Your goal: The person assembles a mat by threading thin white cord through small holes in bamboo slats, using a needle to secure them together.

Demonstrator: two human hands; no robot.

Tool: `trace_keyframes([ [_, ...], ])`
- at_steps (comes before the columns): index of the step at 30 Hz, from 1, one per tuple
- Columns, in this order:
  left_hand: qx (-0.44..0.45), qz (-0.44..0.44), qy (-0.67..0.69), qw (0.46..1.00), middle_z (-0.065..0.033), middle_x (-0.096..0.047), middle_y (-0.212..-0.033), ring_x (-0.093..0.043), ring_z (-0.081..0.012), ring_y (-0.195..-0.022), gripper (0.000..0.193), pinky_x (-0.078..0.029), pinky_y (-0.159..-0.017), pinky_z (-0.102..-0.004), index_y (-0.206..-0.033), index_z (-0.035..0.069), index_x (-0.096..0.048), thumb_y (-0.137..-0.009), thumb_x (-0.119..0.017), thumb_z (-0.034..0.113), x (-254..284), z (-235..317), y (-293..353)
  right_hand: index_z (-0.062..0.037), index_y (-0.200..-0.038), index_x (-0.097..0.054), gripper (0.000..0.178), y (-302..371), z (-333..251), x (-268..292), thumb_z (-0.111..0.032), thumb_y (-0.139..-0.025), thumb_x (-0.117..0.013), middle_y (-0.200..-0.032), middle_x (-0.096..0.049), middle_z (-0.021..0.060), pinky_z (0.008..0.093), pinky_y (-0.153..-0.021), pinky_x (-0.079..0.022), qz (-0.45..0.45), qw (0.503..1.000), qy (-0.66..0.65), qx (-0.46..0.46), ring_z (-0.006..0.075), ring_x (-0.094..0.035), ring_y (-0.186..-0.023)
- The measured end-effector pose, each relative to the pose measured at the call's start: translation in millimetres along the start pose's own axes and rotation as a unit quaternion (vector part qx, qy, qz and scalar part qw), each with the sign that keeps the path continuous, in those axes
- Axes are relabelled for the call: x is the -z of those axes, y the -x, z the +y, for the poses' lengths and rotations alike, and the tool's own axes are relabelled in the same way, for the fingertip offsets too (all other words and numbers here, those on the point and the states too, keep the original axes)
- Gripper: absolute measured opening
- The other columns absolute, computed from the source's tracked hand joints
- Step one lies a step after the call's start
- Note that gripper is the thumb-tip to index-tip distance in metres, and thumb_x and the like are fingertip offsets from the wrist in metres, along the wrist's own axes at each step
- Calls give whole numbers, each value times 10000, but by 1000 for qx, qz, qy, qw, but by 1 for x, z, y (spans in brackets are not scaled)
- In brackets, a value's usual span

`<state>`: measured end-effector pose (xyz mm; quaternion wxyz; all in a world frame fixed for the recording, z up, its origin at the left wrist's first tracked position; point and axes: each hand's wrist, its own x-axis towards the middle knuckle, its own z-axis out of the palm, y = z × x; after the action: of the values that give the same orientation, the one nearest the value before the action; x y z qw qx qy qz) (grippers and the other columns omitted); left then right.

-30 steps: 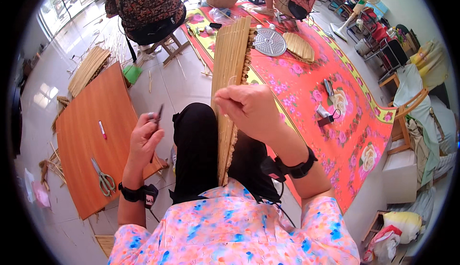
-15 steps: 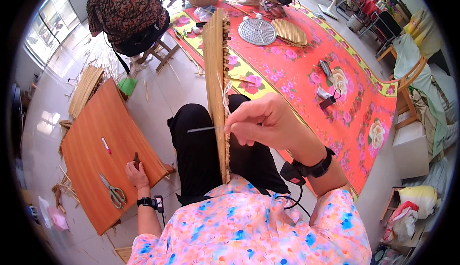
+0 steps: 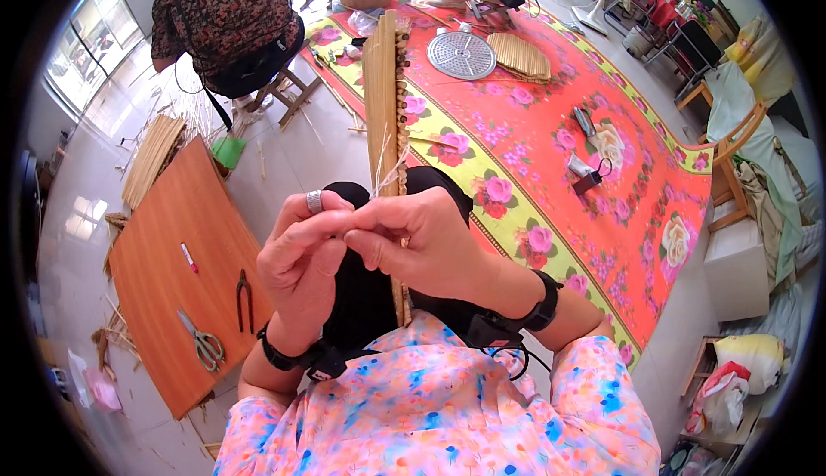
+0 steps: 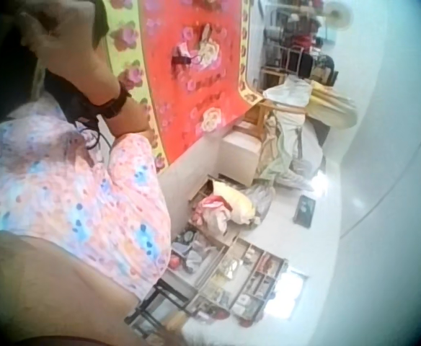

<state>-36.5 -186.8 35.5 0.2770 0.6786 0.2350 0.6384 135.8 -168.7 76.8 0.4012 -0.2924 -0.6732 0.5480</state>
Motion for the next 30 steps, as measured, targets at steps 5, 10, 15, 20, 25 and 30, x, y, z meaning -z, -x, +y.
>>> trace_keyframes([
  [5, 34, 65, 90, 993, -176, -638, -1046, -635, -165, -801, 111, -514, -729, -263, -1023, -41, -591, -941, -560, 28, -6, -6, -2, -78, -1041, -682, 317, -1, 16, 13, -28, -737, -754, -945, -639, 65, 243, -495, -486, 172, 908, 326, 198, 125, -612, -572],
  [10, 105, 89, 132, 982, -136, -667, -794, -638, -148, -631, 205, -524, -632, -255, -964, -15, -523, -994, -533, 188, 9, -2, -12, -110, -1050, -678, 311, -20, 28, 36, -34, -754, -737, -1117, -545, 83, 261, -525, -487, 198, 843, 467, 180, 141, -597, -618],
  [15, 104, 129, 95, 982, -68, -605, -721, -589, -123, -573, 189, -467, -519, -235, -906, -11, -534, -985, -550, 160, 33, -6, -25, -34, -984, -632, 154, -29, 47, 66, -42, -838, -679, -1069, -591, 77, 247, -581, -494, 146, 897, 359, 210, 105, -588, -669],
  [20, 135, 153, -11, 979, 1, -540, -663, -525, -71, -538, 136, -387, -485, -196, -913, -3, -595, -967, -572, 120, 66, -14, -31, -48, -961, -614, 72, -35, 58, 115, -101, -916, -596, -960, -642, 44, 230, -605, -516, 116, 993, 12, -16, 83, -626, -690],
  [25, 205, 109, -122, 965, 38, -512, -642, -475, -31, -535, 127, -334, -471, -180, -908, 24, -626, -952, -598, 140, 98, -29, -28, -55, -1091, -556, 185, -50, 88, 124, -110, -915, -577, -1034, -637, 48, 228, -648, -516, 96, 963, -138, -212, 95, -633, -705],
  [30, 253, 209, -195, 924, 74, -487, -662, -411, -10, -545, 93, -313, -467, -176, -929, 87, -646, -955, -591, 156, 203, -31, -3, -57, -1066, -567, 267, -62, 77, 121, 2, -816, -497, -1090, -632, 74, 263, -666, -521, 271, 951, -35, -148, 143, -638, -799],
])
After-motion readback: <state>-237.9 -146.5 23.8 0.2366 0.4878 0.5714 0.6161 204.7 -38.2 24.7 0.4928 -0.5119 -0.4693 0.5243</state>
